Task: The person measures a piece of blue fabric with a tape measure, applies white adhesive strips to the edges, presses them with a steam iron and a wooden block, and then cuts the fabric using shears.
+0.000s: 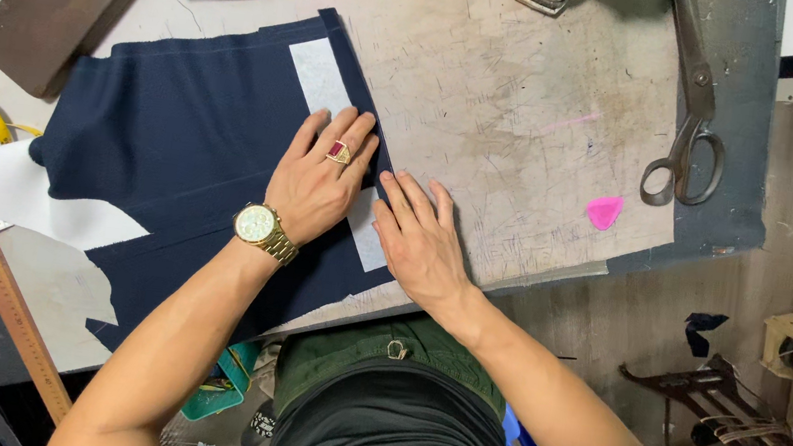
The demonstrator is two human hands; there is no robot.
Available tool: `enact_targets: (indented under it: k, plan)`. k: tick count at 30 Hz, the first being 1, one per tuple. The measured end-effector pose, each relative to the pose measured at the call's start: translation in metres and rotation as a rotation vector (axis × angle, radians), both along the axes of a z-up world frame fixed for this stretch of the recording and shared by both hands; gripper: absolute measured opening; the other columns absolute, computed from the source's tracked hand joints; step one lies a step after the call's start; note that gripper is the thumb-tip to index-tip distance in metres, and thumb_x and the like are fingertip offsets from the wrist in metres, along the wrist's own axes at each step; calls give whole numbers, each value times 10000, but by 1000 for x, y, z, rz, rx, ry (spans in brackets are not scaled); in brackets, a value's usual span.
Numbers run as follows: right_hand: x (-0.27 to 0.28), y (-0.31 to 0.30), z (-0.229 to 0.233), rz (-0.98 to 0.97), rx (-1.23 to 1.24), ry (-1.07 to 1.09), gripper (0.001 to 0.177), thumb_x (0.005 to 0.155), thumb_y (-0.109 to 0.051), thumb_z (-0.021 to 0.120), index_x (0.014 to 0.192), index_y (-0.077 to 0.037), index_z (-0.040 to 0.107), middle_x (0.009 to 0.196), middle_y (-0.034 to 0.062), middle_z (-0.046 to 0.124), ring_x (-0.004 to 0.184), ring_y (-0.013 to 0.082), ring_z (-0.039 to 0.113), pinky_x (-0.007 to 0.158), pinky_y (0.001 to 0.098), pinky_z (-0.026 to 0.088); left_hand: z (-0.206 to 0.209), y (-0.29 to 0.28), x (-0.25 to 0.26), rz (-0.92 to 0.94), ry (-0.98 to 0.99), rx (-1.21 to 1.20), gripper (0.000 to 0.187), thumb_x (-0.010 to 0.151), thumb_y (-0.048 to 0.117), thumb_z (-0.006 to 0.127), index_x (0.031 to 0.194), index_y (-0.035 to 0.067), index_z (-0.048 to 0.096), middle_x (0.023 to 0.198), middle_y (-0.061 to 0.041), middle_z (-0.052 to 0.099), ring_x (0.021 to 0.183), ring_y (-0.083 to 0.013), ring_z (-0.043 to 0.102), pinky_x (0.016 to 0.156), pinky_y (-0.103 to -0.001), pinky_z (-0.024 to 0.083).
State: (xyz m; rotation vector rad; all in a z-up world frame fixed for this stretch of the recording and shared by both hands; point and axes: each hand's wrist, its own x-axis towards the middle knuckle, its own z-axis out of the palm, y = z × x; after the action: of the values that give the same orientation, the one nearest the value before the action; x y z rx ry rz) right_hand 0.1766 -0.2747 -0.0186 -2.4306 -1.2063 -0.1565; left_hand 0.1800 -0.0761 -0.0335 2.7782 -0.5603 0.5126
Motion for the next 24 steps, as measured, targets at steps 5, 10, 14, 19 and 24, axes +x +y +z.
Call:
enact_targets:
  k: [5, 10, 14, 19, 24]
  plan:
    - [0, -2, -1, 5, -9, 29, 184, 1009, -113, 633, 1140, 14, 658, 1356, 251, 619, 1287, 391, 577, 1050, 623, 413, -8, 2, 2, 23, -10, 11, 310, 949, 76, 602, 1238, 8, 689, 1358, -205, 644, 1318, -364, 577, 1139, -568, 372]
    - [0, -3, 0, 6, -27, 40, 194, 1015, -122, 632, 1153, 12, 658, 1364, 249, 614, 1286, 400, 570, 1050, 649, 393, -14, 3, 4, 15, -7, -5, 342, 942, 80, 599, 1266, 6, 680, 1358, -207, 643, 1302, -373, 586, 1129, -579, 375]
    - [-1, -2, 0, 1, -38, 52, 197, 1020, -132, 628, 1158, 6, 657, 1379, 244, 609, 1300, 403, 559, 1055, 662, 379, -15, 3, 4, 19, -10, -5, 347, 933, 73, 607, 1266, 11, 684, 1364, -206, 642, 1299, -373, 590, 1120, -584, 380]
    - [0, -3, 2, 9, -33, 70, 206, 1025, -129, 622, 1169, 13, 657, 1379, 252, 606, 1303, 412, 555, 1057, 672, 367, -15, 1, 4, 36, 22, -21, 345, 946, 110, 642, 1276, 20, 686, 1389, -193, 636, 1317, -365, 574, 1135, -596, 351]
    - [0, -2, 5, 7, -52, 50, 211, 1030, -151, 617, 1154, 14, 664, 1347, 256, 621, 1291, 415, 563, 1053, 674, 365, -12, -3, 3, 88, 90, -108, 374, 1005, 283, 690, 1262, 11, 700, 1388, -183, 643, 1325, -366, 557, 1138, -618, 323]
